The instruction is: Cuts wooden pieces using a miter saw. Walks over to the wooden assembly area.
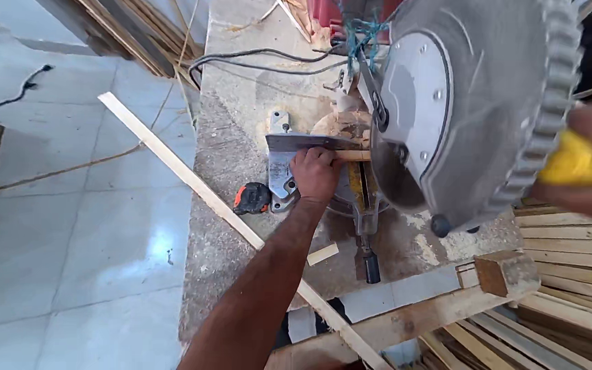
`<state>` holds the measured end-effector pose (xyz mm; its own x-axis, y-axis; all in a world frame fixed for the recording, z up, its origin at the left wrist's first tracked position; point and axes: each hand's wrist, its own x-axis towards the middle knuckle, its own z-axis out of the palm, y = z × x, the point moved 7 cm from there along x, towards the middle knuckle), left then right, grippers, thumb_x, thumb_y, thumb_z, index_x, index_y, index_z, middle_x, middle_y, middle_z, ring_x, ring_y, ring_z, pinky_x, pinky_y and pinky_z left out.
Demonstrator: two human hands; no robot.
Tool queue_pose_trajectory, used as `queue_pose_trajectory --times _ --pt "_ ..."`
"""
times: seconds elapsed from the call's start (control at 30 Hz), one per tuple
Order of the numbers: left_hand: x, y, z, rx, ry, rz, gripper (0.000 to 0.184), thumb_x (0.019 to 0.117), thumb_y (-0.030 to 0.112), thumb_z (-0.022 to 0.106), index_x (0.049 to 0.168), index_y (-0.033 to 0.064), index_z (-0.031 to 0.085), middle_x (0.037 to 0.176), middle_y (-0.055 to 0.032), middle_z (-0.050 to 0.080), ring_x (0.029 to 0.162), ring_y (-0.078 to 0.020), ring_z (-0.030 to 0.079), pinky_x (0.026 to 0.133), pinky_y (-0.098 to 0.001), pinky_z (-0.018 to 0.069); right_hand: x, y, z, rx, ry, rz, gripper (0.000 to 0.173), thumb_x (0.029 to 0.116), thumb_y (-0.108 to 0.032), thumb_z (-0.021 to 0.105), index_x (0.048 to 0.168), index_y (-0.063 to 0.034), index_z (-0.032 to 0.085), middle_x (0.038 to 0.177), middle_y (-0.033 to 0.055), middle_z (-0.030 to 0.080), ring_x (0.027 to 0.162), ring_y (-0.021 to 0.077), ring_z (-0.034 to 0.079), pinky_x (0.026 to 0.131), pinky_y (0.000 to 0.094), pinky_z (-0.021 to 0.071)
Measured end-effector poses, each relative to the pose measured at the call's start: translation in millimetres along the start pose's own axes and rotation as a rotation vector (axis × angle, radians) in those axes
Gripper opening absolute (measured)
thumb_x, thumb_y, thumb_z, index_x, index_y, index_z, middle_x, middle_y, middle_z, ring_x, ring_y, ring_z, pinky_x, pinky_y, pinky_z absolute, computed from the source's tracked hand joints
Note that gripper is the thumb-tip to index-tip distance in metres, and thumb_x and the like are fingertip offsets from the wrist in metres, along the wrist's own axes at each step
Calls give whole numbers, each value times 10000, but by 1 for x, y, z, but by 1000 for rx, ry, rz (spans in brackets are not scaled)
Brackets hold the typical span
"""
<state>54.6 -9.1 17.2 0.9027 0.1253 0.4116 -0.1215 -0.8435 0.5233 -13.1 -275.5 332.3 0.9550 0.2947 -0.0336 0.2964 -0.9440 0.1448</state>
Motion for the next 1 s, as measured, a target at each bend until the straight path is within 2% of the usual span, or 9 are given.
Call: queue_pose_trajectory --times 0.07,0.1,0.17,0.27,0.37,0.57,0.67,1.0 --pt "2 0 -2 8 5 -20 315 906 493 729 1007 200 785 1047 -56 760 1096 -333 669 952 -574 499 -25 -24 30 -25 68 -24 360 819 -487 645 888 -134 627 704 71 602 596 292 630 449 531 474" --pt "3 -1 -2 12 12 -31 318 902 501 730 1004 205 786 1040 -47 762 1092 -327 671 946 -568 501 -32 -36 39 -49 115 -56 336 830 -428 623 827 -93 605 696 98 593 587 319 624 447 527 458" --pt "3 -2 -2 7 18 -51 266 912 465 728 999 221 793 1047 -25 769 1095 -310 671 952 -553 492 -42 -48 52 -84 211 -107 344 848 -400 597 768 -67 566 676 110 566 565 322 597 433 494 427" --pt "2 -3 -1 6 27 -66 217 927 423 714 972 226 793 1040 -3 774 1089 -286 674 957 -526 483 -46 -49 63 -87 255 -133 351 853 -389 600 753 -58 540 668 119 551 558 332 585 429 484 409" --pt "2 -4 0 29 6 -79 207 936 407 711 946 215 786 1049 4 769 1099 -278 666 964 -511 478 -47 -47 66 -75 242 -114 349 861 -389 610 789 -50 565 698 131 576 593 340 606 451 497 428" --pt "4 -3 0 22 -44 -101 166 936 356 706 970 215 788 1051 -20 765 1105 -294 663 974 -536 474 -49 -45 72 -71 242 -96 360 878 -397 608 797 -48 573 719 140 589 617 348 618 465 508 442" --pt "5 -3 1 38 -48 -109 162 932 362 706 963 226 789 1041 -16 766 1110 -291 663 970 -525 475 -50 -47 72 -83 259 -97 362 865 -384 607 747 -51 531 688 138 560 588 345 596 446 500 417" --pt "5 -4 1 63 -56 -101 222 932 432 700 954 226 782 1022 -11 763 1106 -285 658 960 -515 469 -53 -50 78 -83 266 -80 370 875 -387 606 773 -34 555 716 163 588 609 369 616 461 520 436"
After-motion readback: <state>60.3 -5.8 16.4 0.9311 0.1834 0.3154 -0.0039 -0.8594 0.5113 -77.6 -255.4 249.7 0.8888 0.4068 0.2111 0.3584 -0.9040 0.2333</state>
